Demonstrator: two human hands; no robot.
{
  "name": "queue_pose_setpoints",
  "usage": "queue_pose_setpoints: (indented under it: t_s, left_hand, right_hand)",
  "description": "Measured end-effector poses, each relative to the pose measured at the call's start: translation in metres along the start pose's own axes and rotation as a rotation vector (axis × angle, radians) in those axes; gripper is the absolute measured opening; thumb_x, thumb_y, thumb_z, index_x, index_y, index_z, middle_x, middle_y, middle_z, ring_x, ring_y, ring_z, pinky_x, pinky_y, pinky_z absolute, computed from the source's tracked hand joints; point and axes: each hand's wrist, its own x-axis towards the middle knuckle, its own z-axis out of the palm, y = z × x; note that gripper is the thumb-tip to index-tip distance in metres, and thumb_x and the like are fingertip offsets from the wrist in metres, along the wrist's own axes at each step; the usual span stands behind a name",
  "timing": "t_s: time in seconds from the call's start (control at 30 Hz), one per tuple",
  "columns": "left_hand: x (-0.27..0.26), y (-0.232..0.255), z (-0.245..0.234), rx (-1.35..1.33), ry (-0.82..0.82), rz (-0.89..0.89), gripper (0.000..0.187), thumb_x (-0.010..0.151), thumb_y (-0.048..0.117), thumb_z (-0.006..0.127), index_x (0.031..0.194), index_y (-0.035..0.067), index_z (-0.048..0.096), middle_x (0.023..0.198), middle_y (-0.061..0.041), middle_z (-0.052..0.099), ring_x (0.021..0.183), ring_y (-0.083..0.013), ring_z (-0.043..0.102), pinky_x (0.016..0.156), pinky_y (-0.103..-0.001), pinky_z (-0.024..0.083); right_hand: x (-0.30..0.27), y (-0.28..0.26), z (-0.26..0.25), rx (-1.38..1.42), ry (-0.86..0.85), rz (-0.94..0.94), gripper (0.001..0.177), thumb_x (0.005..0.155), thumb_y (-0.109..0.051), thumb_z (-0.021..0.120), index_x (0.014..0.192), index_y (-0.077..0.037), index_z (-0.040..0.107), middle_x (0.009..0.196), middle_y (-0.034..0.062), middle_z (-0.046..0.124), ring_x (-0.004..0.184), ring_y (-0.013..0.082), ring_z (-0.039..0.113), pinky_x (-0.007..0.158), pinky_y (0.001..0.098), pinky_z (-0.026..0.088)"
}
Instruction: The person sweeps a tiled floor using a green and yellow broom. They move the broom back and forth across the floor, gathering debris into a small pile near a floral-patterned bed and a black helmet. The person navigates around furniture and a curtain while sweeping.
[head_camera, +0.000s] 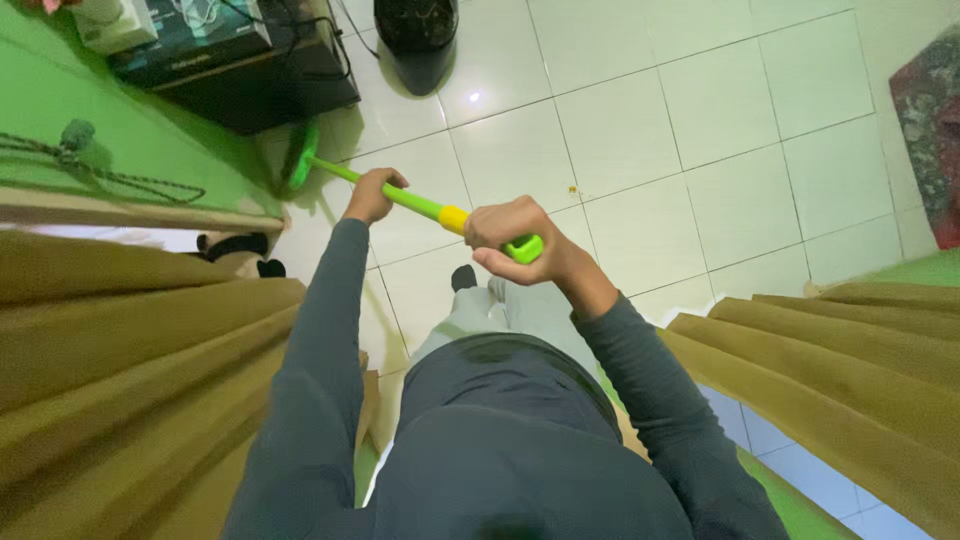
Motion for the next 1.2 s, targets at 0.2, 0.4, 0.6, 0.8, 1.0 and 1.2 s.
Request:
queue_pose_setpoints:
  t_s: [0.2, 0.4, 0.6, 0.8, 1.0, 1.2]
  left_hand:
    - [0.037, 0.043, 0.057, -0.042, -0.140, 0.090, 0.031, 0.078, -0.010, 0.061, 0.096, 0.011, 0.074, 0.095, -0.011, 0.073, 0.095, -0.0316, 0.070, 0.085, -0.040, 0.055]
    - [0.060, 0.108, 0.114, -0.023, -0.269, 0.087, 0.021, 0.083, -0.002, 0.063, 0.091, 0.015, 0.073, 0.095, -0.007, 0.074, 0.104, -0.0323, 0.066, 0.099, -0.066, 0.037]
    - [0.088, 0.169, 0.141, -0.018, -0.476, 0.095, 0.027, 0.085, -0.002, 0.059, 0.096, 0.018, 0.073, 0.103, -0.006, 0.072, 0.110, -0.0330, 0.064, 0.106, -0.073, 0.030]
    - [0.110, 0.212, 0.167, 0.063, -0.728, 0.131, 0.039, 0.080, -0.008, 0.053, 0.102, 0.019, 0.072, 0.109, -0.006, 0.070, 0.118, -0.0337, 0.061, 0.110, -0.076, 0.024]
    - [0.132, 0.242, 0.199, 0.077, -0.813, 0.254, 0.039, 0.079, -0.010, 0.053, 0.103, 0.016, 0.070, 0.112, -0.005, 0.069, 0.121, -0.0333, 0.059, 0.111, -0.078, 0.020]
    - [0.145, 0.279, 0.257, -0.031, -0.878, 0.474, 0.031, 0.082, -0.004, 0.056, 0.102, 0.016, 0.066, 0.111, -0.006, 0.068, 0.117, -0.0351, 0.058, 0.101, -0.076, 0.035]
  right_hand:
    - [-0.033, -0.028, -0.033, -0.076, 0.157, 0.040, 0.027, 0.087, 0.003, 0.056, 0.061, -0.001, 0.051, 0.061, 0.0101, 0.054, 0.057, 0.0231, 0.055, 0.072, 0.0396, 0.055]
    - [-0.068, -0.077, -0.061, -0.110, 0.380, 0.125, 0.026, 0.087, -0.002, 0.054, 0.061, 0.000, 0.047, 0.060, 0.0116, 0.052, 0.055, 0.0227, 0.052, 0.069, 0.0402, 0.053]
    - [-0.097, -0.108, -0.065, -0.213, 0.564, 0.148, 0.028, 0.085, -0.005, 0.056, 0.060, -0.001, 0.044, 0.059, 0.0111, 0.047, 0.053, 0.0235, 0.049, 0.066, 0.0404, 0.051]
    - [-0.127, -0.123, -0.074, -0.245, 0.674, 0.117, 0.028, 0.084, -0.007, 0.055, 0.058, -0.002, 0.044, 0.058, 0.0105, 0.048, 0.051, 0.0233, 0.048, 0.064, 0.0402, 0.051]
    - [-0.145, -0.135, -0.076, -0.287, 0.777, 0.110, 0.028, 0.082, -0.007, 0.056, 0.058, -0.002, 0.043, 0.057, 0.0100, 0.047, 0.051, 0.0227, 0.047, 0.057, 0.0370, 0.048]
    - [-0.155, -0.172, -0.079, -0.415, 0.930, 0.154, 0.033, 0.086, -0.014, 0.058, 0.059, -0.002, 0.045, 0.052, 0.0100, 0.045, 0.043, 0.0202, 0.045, 0.054, 0.0370, 0.047]
